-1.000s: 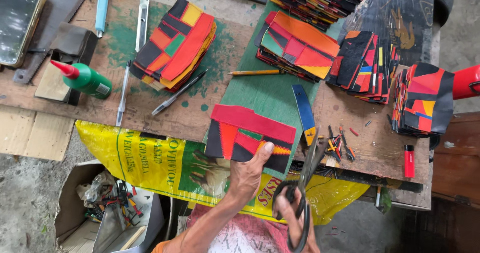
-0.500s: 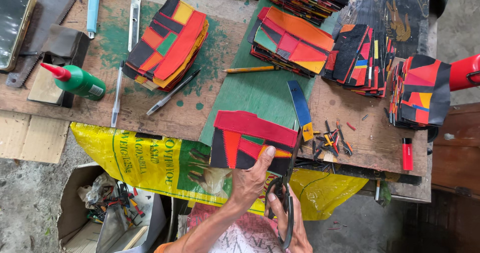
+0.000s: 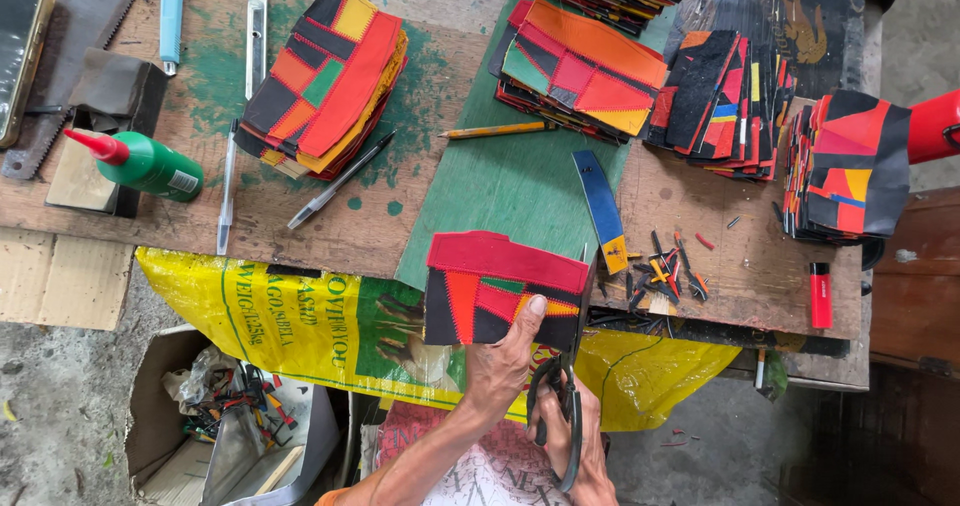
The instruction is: The person uses a pencil to mark lines on a colorful patterned leather piece placed on a green cutting mat. They then use scissors to trim the edges of the leather along the marked lines. The person repeats this process with multiple leather pieces, stacking the finished items on the table.
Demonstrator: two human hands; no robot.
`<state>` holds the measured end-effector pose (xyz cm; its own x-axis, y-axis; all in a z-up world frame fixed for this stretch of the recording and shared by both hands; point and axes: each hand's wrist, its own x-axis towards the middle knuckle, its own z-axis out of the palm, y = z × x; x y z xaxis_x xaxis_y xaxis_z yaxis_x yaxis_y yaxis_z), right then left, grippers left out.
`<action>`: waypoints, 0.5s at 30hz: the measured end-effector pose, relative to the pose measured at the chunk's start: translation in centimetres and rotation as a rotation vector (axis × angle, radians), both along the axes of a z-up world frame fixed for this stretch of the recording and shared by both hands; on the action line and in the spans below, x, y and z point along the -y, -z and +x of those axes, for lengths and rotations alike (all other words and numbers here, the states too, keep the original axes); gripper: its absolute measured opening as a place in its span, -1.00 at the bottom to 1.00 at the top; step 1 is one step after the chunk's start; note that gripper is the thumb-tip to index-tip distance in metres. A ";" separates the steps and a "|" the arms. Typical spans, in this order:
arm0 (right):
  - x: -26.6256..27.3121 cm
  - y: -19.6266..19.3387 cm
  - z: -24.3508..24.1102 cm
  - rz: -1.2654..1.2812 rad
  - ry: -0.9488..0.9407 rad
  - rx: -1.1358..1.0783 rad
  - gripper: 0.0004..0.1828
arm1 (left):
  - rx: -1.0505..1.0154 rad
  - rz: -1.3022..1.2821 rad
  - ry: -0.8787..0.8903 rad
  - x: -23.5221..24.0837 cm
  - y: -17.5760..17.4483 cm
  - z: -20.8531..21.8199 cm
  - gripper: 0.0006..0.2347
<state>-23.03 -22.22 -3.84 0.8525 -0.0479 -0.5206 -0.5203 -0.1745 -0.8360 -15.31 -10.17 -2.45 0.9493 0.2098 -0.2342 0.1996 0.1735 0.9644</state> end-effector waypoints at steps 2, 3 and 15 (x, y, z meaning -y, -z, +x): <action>0.0 0.0 0.0 -0.018 -0.011 0.010 -0.71 | -0.053 0.055 0.018 0.0 0.0 -0.1 -0.80; 0.0 0.1 0.1 -0.033 -0.010 0.011 -0.70 | -0.032 0.029 0.003 0.1 0.0 0.0 -0.82; -1.3 0.9 -0.6 0.019 0.138 0.072 -0.72 | -0.052 -0.069 0.010 0.4 -1.9 0.3 -0.84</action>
